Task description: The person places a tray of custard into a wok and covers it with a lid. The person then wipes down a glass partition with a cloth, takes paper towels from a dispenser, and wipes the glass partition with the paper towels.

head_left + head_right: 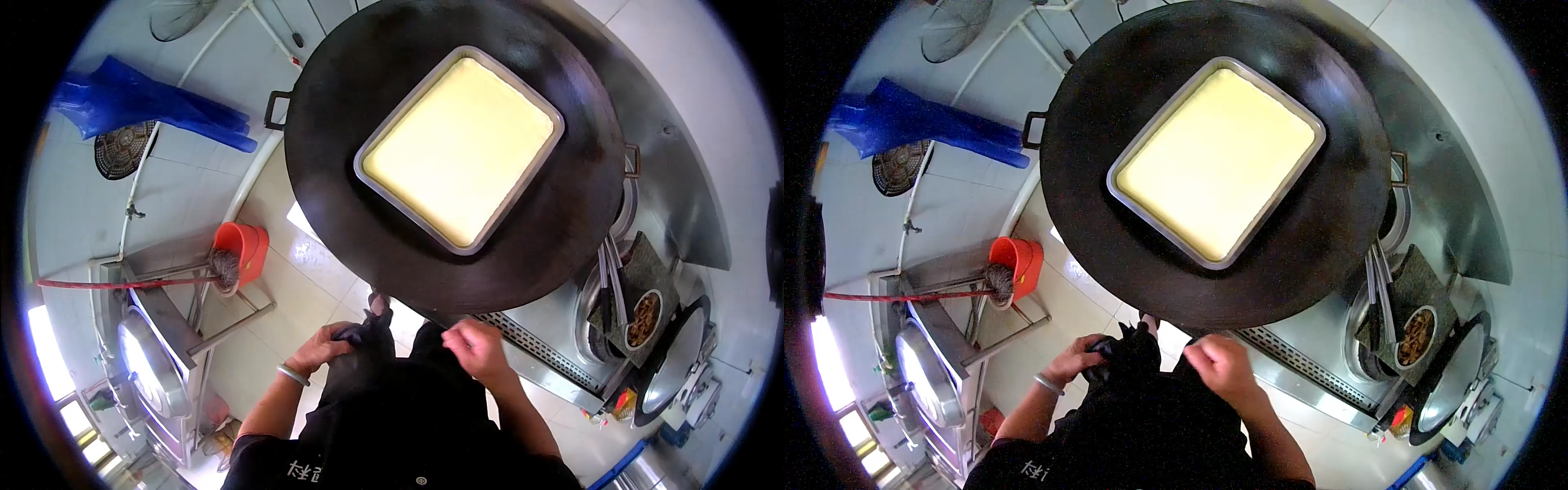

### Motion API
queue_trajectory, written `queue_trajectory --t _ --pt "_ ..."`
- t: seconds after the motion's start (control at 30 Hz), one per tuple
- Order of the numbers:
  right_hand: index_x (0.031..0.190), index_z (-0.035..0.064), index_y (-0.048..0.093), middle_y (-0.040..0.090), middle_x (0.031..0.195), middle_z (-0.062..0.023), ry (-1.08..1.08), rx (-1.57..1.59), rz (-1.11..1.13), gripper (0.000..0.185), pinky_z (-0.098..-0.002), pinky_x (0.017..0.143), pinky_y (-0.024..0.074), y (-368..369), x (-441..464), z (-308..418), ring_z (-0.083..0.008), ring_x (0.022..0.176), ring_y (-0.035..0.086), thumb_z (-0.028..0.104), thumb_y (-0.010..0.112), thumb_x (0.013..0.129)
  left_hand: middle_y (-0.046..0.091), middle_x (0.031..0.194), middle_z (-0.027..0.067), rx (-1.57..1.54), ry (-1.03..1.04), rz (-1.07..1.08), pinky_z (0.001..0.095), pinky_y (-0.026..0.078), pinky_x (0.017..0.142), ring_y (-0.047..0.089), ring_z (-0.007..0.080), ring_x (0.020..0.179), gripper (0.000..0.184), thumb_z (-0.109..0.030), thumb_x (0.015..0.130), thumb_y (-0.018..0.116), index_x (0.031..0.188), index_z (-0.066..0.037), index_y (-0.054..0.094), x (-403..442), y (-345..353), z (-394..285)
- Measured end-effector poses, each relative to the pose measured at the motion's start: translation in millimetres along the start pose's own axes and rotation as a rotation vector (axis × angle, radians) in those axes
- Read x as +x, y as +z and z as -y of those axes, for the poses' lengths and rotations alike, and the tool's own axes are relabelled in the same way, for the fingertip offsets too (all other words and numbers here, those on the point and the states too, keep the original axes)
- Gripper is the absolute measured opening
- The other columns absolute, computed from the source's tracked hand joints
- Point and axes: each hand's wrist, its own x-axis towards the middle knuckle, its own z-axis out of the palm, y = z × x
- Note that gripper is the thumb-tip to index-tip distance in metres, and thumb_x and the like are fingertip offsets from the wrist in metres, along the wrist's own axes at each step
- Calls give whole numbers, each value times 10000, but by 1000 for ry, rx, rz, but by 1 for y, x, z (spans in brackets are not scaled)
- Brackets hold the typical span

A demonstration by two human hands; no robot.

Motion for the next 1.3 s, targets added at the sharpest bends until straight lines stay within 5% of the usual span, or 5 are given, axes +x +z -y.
queue_trajectory --t 0.13,0.3,0.8,0.97,1.3 --pt "1283 -2 481 585 1180 -229 17 132 492 666 -402 936 463 31 20 26 -303 1080 600 471 651 846 627 1022 68 36 65 131 296 473 863 575 153 953 511 -92 744 656 1225 25 527 -23 8 -59" --pt "1432 -37 226 426 1354 -212 9 471 355 918 -363 1058 327 46 26 66 -261 1249 435 380 737 794 549 1224 126 65 279 136 327 387 1009 504 200 1134 658 -203 816 714 1356 10 404 -59 37 -110" --pt "961 48 565 563 941 -51 2 577 -127 307 -279 820 397 66 -28 108 -156 890 523 107 714 699 620 1065 47 -652 511 212 333 455 928 577 179 1023 274 -20 889 593 1161 -25 567 -101 1 -99" --pt "895 59 534 485 959 -79 -217 1017 -330 274 -340 849 421 88 -32 141 -208 945 511 -96 594 678 543 1274 71 -570 474 389 333 425 971 524 187 1154 361 -53 880 560 1240 -48 533 -102 -14 -88" --pt "1296 16 456 611 1084 -144 -234 468 -188 557 -323 891 442 99 -25 202 -202 991 585 68 694 795 338 1462 133 -280 553 648 386 281 1108 342 257 1340 979 -320 789 749 1494 -60 120 -90 -17 -104"
